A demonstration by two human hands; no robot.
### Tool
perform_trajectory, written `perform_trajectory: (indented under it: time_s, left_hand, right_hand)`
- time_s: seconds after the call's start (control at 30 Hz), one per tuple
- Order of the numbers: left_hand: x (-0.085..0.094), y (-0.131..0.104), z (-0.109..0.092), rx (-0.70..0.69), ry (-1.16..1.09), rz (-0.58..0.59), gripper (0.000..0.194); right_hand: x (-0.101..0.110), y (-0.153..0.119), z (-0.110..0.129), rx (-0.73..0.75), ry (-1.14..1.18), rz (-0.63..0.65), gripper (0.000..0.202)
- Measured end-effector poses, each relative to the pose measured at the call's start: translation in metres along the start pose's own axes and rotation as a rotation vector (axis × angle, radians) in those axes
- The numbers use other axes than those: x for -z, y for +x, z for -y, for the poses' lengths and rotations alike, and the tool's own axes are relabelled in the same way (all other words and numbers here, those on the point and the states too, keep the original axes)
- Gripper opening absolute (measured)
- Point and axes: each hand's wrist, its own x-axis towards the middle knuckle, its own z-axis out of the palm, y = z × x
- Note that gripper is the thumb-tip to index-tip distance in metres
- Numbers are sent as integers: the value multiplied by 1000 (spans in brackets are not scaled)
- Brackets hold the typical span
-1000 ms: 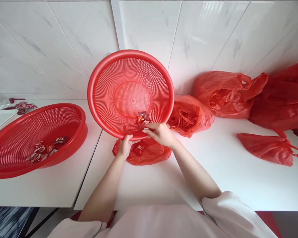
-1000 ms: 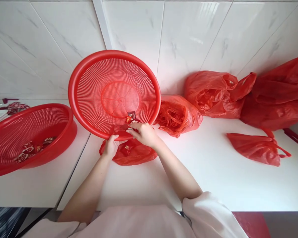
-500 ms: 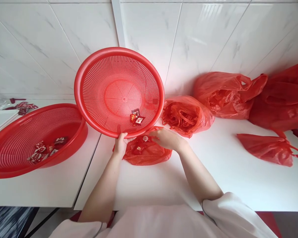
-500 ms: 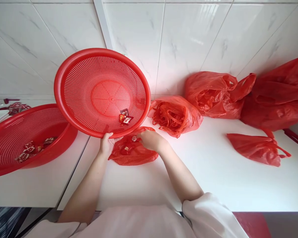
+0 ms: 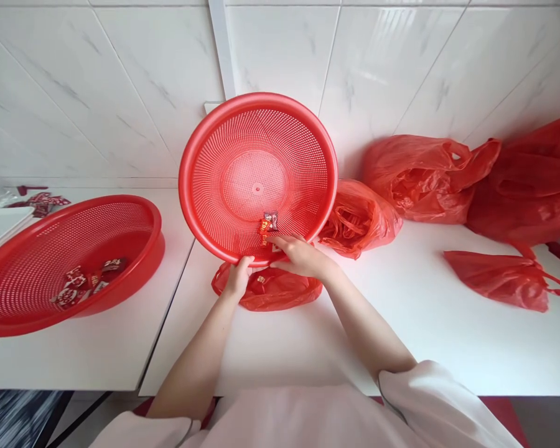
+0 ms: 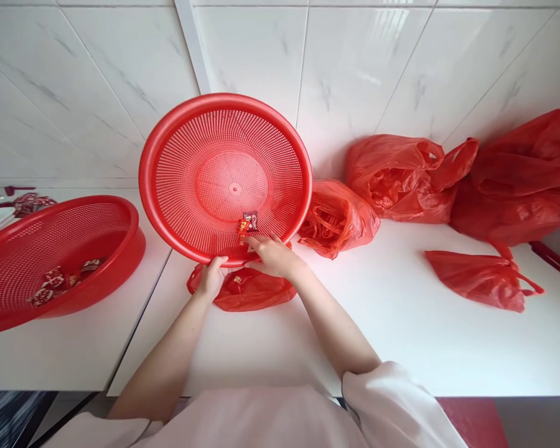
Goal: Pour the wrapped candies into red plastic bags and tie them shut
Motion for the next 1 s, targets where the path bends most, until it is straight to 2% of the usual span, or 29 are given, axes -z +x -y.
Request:
perform_trajectory:
  time_s: [0.07,0.2,0.27,0.37,0.53,0.63,0.87,0.93,1.0]
  left_hand:
    - [2,1,-1,4,-74,34,25]
    - [5,3,-4,-11,-150,27,20]
    - [6,4,-4,-7,-153,-7,17]
    - [6,4,-4,-11,-177,-36,17]
    - [7,5,-7,-55,-270,-17,20]
    - [8,5,-8,-61,-270,-31,23]
    - [4,2,-10,-62,-259,-15,24]
    - [2,0,-9,-34,-268,18,22]
    - [1,-1,-6,12,-278,50,15]
  right_hand:
    - [5,-1,3,2,102,-65,36]
    - [14,-3,7,-97,284,-239,37]
    - [18,-4,5,-112,408,-202,35]
    - [21,-7,1,-100,501,-64,21]
    - [22,-9,1,-30,304,72,9]
    - [21,-10,3,-58,223,118,15]
    - [20,-7,10,-141,-10,-194,23]
    - [14,-4,11,-90,-64,-225,30]
    - [4,-1,9,-26,-139,-191,44]
